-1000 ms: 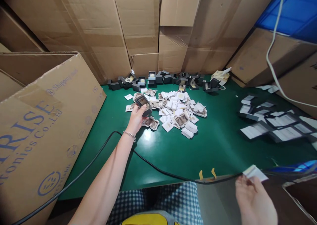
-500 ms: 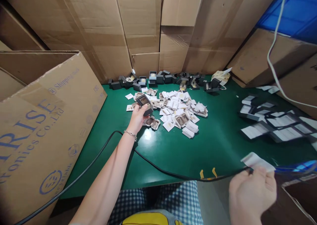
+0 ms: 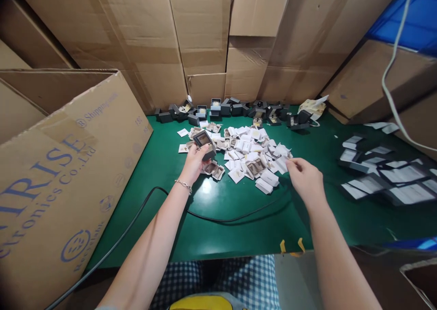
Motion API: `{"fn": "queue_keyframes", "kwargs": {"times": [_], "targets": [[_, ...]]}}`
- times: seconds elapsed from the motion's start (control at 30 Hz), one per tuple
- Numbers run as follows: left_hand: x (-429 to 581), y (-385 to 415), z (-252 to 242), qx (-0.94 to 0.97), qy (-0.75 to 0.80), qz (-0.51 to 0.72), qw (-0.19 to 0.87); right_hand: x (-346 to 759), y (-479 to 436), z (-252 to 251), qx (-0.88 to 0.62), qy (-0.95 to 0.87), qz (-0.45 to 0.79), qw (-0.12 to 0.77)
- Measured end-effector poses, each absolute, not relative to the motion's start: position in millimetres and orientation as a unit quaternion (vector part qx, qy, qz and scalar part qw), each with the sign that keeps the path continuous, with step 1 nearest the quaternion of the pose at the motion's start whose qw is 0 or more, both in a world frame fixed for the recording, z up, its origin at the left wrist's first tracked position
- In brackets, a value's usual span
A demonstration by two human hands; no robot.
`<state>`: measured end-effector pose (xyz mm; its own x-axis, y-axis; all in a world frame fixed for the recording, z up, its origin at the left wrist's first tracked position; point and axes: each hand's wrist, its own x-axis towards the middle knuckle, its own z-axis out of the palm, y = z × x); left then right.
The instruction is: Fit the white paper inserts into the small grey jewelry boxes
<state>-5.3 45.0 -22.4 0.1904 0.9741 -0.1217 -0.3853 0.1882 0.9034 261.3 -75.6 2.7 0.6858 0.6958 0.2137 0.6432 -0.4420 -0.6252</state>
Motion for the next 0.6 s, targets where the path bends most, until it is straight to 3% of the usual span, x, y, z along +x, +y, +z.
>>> {"fn": "queue_keyframes", "kwargs": {"times": [0.07,0.13,0.4,0.47,0.6], "targets": [[-4.9,44.9,-24.3,0.390,0.381,0.507,0.667,260.1,-67.8,5.7,-0.876,-0.412,0.013,0.250],[-4.2,45.3,-27.5,0.400,0.379,0.503,0.665,258.2,-60.0,5.9,-0.892,-0.402,-0.015,0.204],[-5.3,46.5,-28.5,0.389,0.373,0.484,0.689,272.5,-20.3,-1.6,-0.896,-0.391,-0.075,0.194],[-6.4,46.2,-25.5,0.373,0.378,0.490,0.691,269.3,-10.5,5.7,-0.893,-0.383,-0.082,0.222],[-7.0,45.6,-22.0,0.354,0.386,0.496,0.693,243.5,10.9,29.6,-0.820,-0.431,-0.084,0.368]]}}
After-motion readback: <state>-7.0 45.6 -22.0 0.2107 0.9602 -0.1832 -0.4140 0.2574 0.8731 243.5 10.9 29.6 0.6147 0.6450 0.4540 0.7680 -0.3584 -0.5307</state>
